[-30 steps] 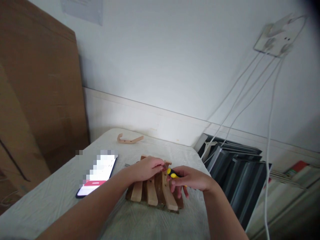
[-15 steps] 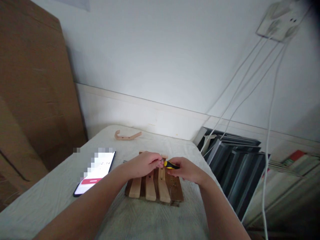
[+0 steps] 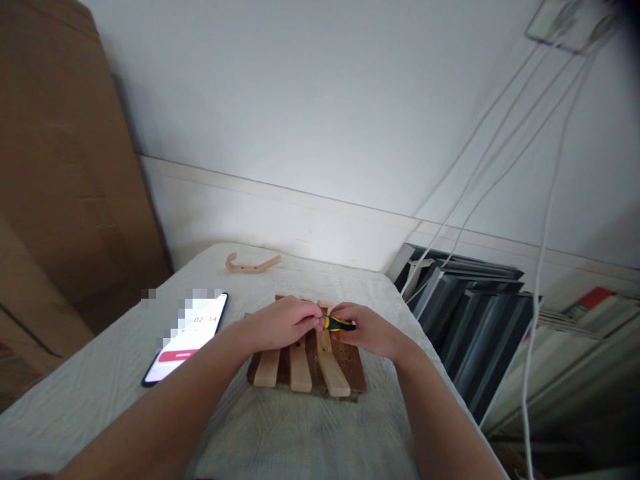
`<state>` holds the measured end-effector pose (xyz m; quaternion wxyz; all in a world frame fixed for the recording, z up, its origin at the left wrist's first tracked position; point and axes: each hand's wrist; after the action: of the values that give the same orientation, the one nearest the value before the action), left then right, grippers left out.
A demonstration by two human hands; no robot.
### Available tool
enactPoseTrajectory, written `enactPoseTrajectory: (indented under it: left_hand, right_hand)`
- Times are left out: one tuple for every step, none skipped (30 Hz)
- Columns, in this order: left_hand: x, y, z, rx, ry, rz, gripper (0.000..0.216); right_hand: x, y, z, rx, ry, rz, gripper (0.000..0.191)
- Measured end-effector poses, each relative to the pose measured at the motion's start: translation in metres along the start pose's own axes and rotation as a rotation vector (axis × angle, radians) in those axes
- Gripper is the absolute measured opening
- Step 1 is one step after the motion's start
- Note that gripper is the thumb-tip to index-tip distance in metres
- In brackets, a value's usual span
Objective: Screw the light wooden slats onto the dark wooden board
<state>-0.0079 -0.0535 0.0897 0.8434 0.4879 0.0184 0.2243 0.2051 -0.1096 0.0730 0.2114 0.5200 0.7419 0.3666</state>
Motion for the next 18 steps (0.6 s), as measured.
enactPoseTrajectory:
  left_hand:
    - [0.0,0.0,-0.001,0.002,-0.005,-0.001,0.026]
    - [0.0,-0.001,-0.001,0.003,-0.009,0.0,0.027]
    - [0.0,-0.001,-0.002,0.004,-0.011,0.001,0.027]
    - [0.0,-0.001,-0.002,0.003,-0.011,0.0,0.027]
    - [0.0,-0.001,-0.002,0.001,-0.01,0.0,0.027]
    - [0.0,-0.001,-0.003,-0.002,-0.008,0.0,0.027]
    - [0.0,-0.002,-0.003,-0.005,-0.007,0.002,0.027]
    - [0.0,-0.002,-0.003,-0.009,-0.009,0.007,0.027]
    - [0.0,-0.002,-0.003,-0.014,-0.013,0.015,0.027]
    - [0.0,-0.002,-0.003,-0.019,-0.017,0.025,0.026]
    - [0.0,-0.002,-0.003,-0.031,-0.018,0.039,0.026]
    - [0.0,-0.002,-0.003,-0.052,-0.016,0.054,0.025]
    - [0.0,-0.002,-0.003,-0.084,-0.01,0.071,0.025]
    - [0.0,-0.003,-0.003,-0.125,-0.001,0.092,0.025]
    - [0.0,-0.003,-0.003,-0.172,0.005,0.111,0.025]
    - [0.0,-0.004,-0.003,-0.221,0.007,0.126,0.025]
    - [0.0,-0.005,-0.003,-0.267,0.009,0.135,0.024]
    - [0.0,-0.006,-0.003,-0.305,0.015,0.137,0.024]
  right_hand:
    - [0.0,0.0,0.0,-0.008,-0.008,0.0,0.013]
    - [0.0,0.0,-0.001,-0.018,-0.02,-0.003,0.011]
    - [-0.001,0.0,0.0,-0.03,-0.033,-0.007,0.01]
    - [-0.001,0.0,0.0,-0.041,-0.044,-0.01,0.009]
    - [-0.001,0.0,0.001,-0.049,-0.054,-0.01,0.008]
    - [-0.001,0.0,0.001,-0.055,-0.06,-0.009,0.007]
    - [-0.001,-0.001,0.002,-0.057,-0.064,-0.008,0.007]
    - [-0.001,-0.001,0.003,-0.057,-0.065,-0.008,0.007]
    - [-0.001,-0.001,0.003,-0.052,-0.067,-0.009,0.007]
    - [-0.001,0.0,0.003,-0.041,-0.069,-0.005,0.008]
    - [-0.002,0.001,0.002,-0.022,-0.071,0.007,0.01]
    - [-0.003,0.002,0.001,0.008,-0.07,0.028,0.011]
    - [-0.004,0.003,-0.001,0.046,-0.066,0.06,0.012]
    - [-0.005,0.004,-0.003,0.089,-0.055,0.098,0.014]
    - [-0.007,0.005,-0.006,0.13,-0.038,0.139,0.015]
    - [-0.008,0.005,-0.009,0.161,-0.015,0.176,0.015]
    - [-0.009,0.005,-0.013,0.181,0.011,0.209,0.015]
    - [-0.009,0.005,-0.016,0.183,0.037,0.24,0.014]
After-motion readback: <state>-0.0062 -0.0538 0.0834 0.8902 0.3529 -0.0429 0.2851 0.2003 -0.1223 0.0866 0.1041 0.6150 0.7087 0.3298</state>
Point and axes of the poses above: each hand's wrist, its own x-axis towards the middle knuckle, its own y-axis out of the back of the hand, z = x × y, and after that the axes turned 3 degrees about -y, right-handed
